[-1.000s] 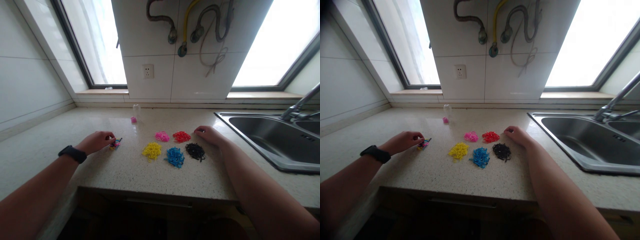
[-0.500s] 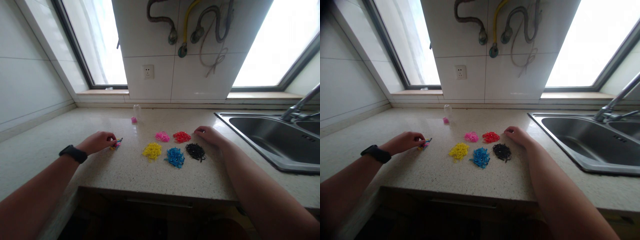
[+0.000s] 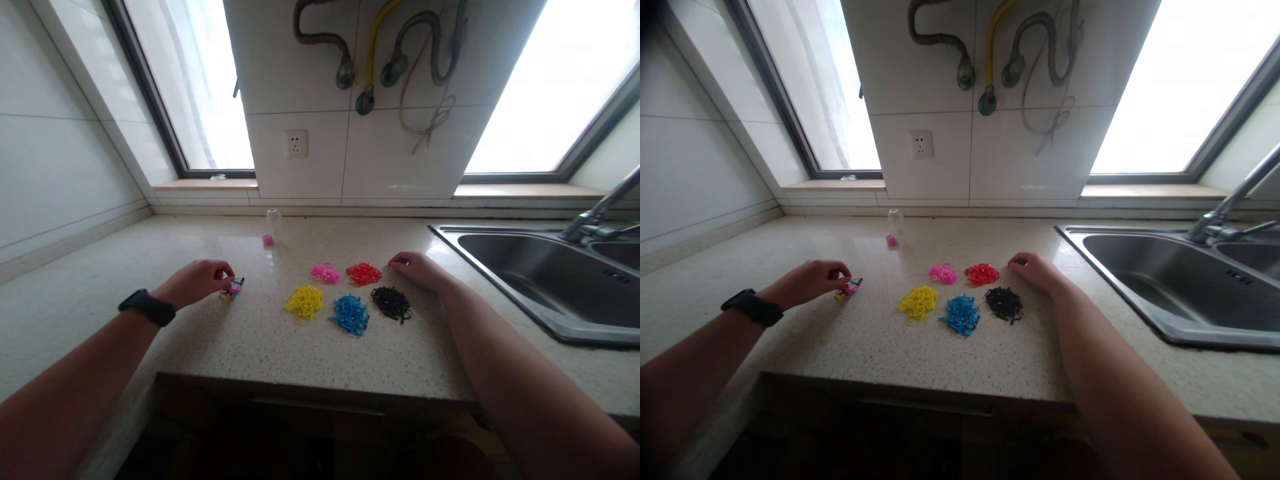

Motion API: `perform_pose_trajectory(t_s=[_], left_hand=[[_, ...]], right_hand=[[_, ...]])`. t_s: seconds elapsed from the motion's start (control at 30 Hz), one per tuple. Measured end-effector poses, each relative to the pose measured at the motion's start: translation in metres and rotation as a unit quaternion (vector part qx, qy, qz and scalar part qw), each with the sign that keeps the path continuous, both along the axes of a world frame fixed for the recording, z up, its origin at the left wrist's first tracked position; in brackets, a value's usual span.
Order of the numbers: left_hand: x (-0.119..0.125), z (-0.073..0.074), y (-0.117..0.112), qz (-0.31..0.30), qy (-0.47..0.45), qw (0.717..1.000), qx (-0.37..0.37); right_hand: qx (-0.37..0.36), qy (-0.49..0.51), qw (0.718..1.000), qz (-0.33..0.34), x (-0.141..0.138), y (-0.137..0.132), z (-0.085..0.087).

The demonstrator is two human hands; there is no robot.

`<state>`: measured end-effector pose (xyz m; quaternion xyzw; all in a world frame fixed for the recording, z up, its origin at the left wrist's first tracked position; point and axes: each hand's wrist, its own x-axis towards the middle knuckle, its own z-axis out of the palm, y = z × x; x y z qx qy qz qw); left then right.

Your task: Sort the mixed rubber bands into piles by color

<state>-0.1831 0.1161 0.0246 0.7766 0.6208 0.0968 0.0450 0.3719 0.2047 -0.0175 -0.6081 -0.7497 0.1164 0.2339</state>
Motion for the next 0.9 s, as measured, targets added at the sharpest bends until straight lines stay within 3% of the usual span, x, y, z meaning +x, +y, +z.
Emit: perform_pose_trajectory(t_s=[0.27, 0.9], left_hand=[[0.004, 0.0, -0.002, 0.021, 0.029, 0.999, -0.029], [0.011, -0.004, -0.004, 0.006, 0.047, 0.999, 0.0]], right_hand=[[0.017, 0.002, 1.0, 0.009, 0.002, 0.003, -0.003], [0.009, -0.007, 1.0, 0.011, 0.004, 0.005, -0.005]])
